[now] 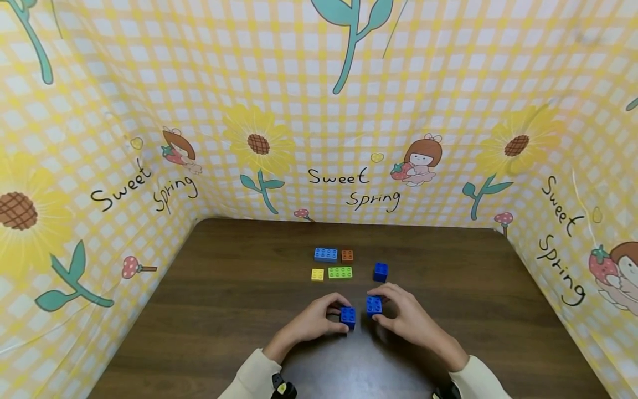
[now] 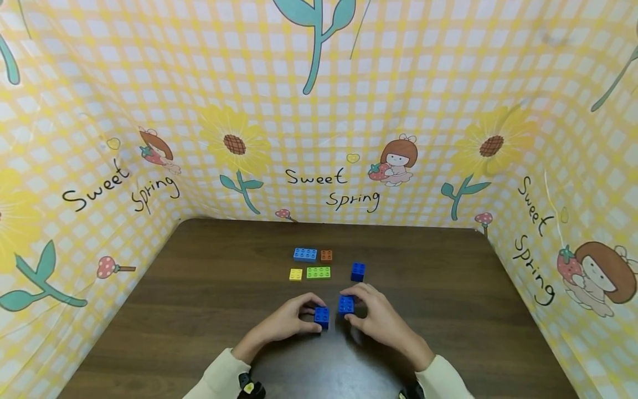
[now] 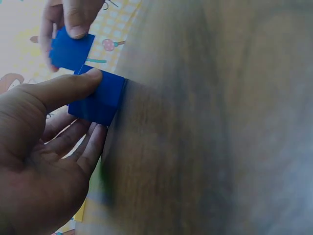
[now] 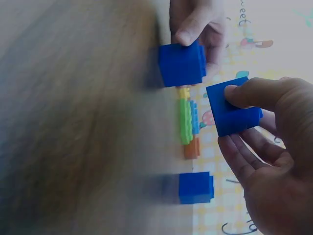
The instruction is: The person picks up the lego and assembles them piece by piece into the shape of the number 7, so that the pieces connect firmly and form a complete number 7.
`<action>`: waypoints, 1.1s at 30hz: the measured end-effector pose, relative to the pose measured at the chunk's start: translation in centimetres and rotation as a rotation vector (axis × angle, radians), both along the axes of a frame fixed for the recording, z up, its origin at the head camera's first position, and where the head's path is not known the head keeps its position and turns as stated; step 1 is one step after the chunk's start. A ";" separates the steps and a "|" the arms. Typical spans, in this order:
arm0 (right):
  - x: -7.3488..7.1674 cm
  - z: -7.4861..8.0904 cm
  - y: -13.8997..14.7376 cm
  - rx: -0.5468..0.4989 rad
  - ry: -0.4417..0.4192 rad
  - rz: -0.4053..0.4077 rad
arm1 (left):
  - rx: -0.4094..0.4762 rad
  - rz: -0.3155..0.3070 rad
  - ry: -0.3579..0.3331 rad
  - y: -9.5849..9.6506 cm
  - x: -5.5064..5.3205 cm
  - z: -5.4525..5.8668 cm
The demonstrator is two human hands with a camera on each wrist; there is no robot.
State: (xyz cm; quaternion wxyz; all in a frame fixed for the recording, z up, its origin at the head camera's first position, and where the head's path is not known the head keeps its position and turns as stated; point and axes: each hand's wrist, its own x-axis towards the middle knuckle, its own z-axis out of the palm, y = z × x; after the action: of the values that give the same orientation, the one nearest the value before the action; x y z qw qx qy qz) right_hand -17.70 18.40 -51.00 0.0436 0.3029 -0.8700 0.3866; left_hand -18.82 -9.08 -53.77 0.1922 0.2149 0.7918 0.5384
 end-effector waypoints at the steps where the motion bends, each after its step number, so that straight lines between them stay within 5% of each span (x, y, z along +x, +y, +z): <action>1: 0.0 0.2 -0.2 -0.016 -0.002 -0.001 | 0.013 0.001 -0.005 0.0 0.0 0.0; 12: -0.5 1.8 -1.8 -0.102 0.036 0.038 | 0.108 -0.011 -0.010 -0.2 0.0 -0.3; 21: -0.8 2.2 -3.0 -0.091 0.030 0.100 | 0.058 -0.004 0.056 -0.1 0.0 -0.6; 33: -0.9 2.2 -3.7 -0.059 -0.033 0.127 | 0.035 0.002 0.027 0.0 0.0 -0.2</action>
State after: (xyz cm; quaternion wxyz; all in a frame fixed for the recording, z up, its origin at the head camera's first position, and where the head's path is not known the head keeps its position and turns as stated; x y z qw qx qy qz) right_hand -18.56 14.72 -48.85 0.0136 0.3498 -0.8379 0.4188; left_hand -18.86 -9.07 -53.93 0.1772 0.2249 0.7850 0.5493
